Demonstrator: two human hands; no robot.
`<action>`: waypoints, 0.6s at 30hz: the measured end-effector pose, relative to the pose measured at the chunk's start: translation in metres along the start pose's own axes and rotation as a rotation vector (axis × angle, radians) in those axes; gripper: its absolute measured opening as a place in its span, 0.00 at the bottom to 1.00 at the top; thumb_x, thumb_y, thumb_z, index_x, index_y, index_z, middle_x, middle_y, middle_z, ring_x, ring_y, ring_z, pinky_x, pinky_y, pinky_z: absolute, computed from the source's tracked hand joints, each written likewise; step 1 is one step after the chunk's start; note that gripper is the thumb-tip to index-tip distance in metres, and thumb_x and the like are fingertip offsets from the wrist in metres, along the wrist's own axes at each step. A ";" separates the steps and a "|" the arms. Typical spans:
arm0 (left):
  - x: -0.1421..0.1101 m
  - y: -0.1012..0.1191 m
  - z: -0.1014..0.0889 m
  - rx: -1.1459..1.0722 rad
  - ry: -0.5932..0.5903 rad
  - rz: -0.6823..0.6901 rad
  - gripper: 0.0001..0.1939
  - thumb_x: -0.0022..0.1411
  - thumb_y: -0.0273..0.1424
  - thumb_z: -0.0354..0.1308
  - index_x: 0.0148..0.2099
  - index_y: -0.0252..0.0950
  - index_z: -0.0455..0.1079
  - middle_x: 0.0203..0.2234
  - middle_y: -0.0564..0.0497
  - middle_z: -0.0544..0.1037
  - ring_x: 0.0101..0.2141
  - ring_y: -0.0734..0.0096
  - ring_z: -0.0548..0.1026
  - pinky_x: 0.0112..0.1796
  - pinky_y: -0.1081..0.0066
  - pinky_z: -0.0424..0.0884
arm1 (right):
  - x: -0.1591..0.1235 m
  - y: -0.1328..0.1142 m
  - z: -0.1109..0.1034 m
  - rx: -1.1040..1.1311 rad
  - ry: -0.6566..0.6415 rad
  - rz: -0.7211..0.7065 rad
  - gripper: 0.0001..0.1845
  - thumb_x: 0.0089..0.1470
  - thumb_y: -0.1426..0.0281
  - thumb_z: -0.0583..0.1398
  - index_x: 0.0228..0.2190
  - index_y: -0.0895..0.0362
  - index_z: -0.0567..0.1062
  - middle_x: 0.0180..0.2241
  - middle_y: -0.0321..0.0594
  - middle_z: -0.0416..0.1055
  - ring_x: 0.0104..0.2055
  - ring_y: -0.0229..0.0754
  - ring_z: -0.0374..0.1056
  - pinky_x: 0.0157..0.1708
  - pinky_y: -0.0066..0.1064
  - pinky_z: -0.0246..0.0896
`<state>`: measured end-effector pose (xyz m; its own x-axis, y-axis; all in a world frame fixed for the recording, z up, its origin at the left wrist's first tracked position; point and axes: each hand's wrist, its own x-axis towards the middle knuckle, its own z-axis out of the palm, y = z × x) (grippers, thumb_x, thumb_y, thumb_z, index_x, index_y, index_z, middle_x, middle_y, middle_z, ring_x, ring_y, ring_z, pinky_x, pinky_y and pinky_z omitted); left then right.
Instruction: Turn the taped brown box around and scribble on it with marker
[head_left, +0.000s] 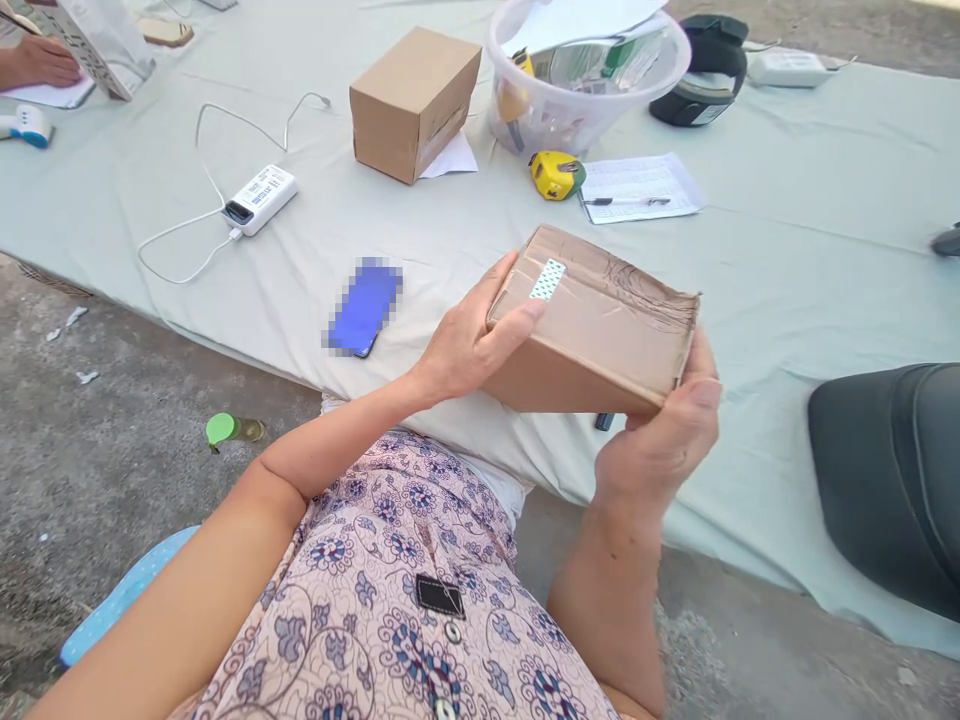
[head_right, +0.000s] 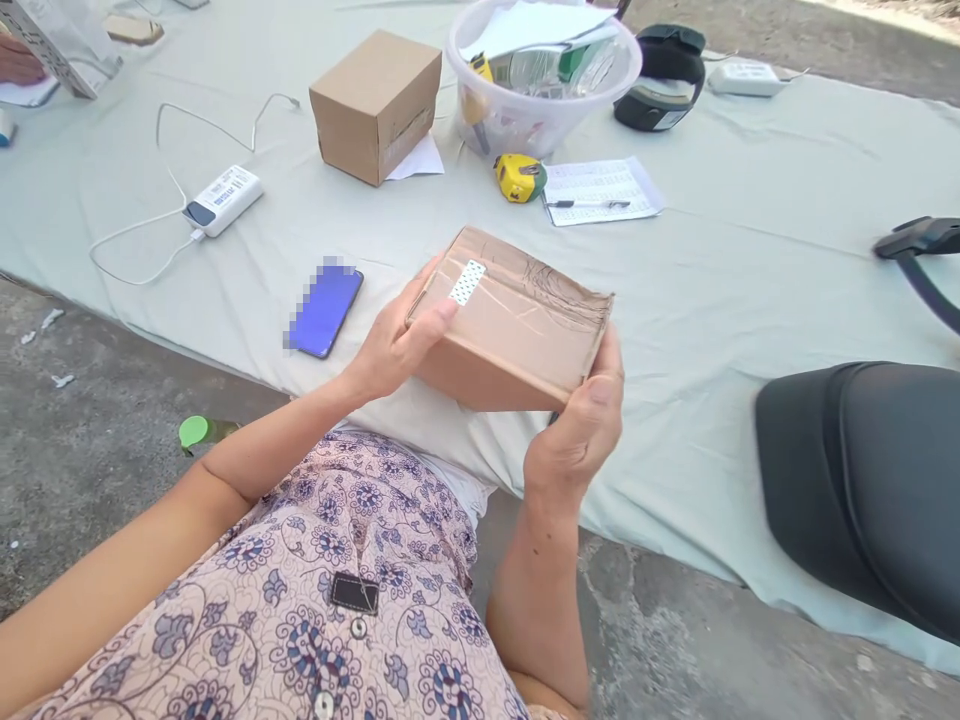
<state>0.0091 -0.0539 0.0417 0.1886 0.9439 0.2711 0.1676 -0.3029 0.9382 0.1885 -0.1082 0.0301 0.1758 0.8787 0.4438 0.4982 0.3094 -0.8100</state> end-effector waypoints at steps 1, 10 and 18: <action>-0.006 0.000 -0.001 0.006 0.002 0.026 0.31 0.73 0.48 0.43 0.71 0.41 0.50 0.68 0.45 0.62 0.69 0.53 0.58 0.68 0.53 0.57 | -0.004 -0.003 0.004 0.032 0.058 0.011 0.30 0.70 0.56 0.38 0.67 0.47 0.58 0.68 0.40 0.58 0.72 0.53 0.52 0.69 0.56 0.51; -0.097 -0.016 -0.021 0.026 -0.082 0.335 0.37 0.71 0.39 0.46 0.75 0.46 0.34 0.74 0.49 0.44 0.72 0.52 0.48 0.70 0.49 0.52 | -0.089 0.001 -0.005 0.207 0.108 -0.022 0.34 0.60 0.52 0.56 0.65 0.46 0.60 0.66 0.42 0.61 0.68 0.56 0.58 0.65 0.59 0.56; -0.098 -0.004 -0.026 0.077 -0.116 0.356 0.38 0.69 0.33 0.49 0.74 0.47 0.35 0.74 0.44 0.45 0.72 0.50 0.49 0.69 0.46 0.52 | -0.088 0.003 -0.023 0.265 0.083 -0.068 0.31 0.55 0.65 0.63 0.60 0.42 0.67 0.58 0.41 0.69 0.59 0.50 0.66 0.58 0.52 0.63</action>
<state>-0.0348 -0.1414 0.0165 0.3558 0.7577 0.5471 0.1435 -0.6227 0.7692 0.1944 -0.1928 -0.0026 0.2239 0.8234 0.5213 0.2734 0.4604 -0.8446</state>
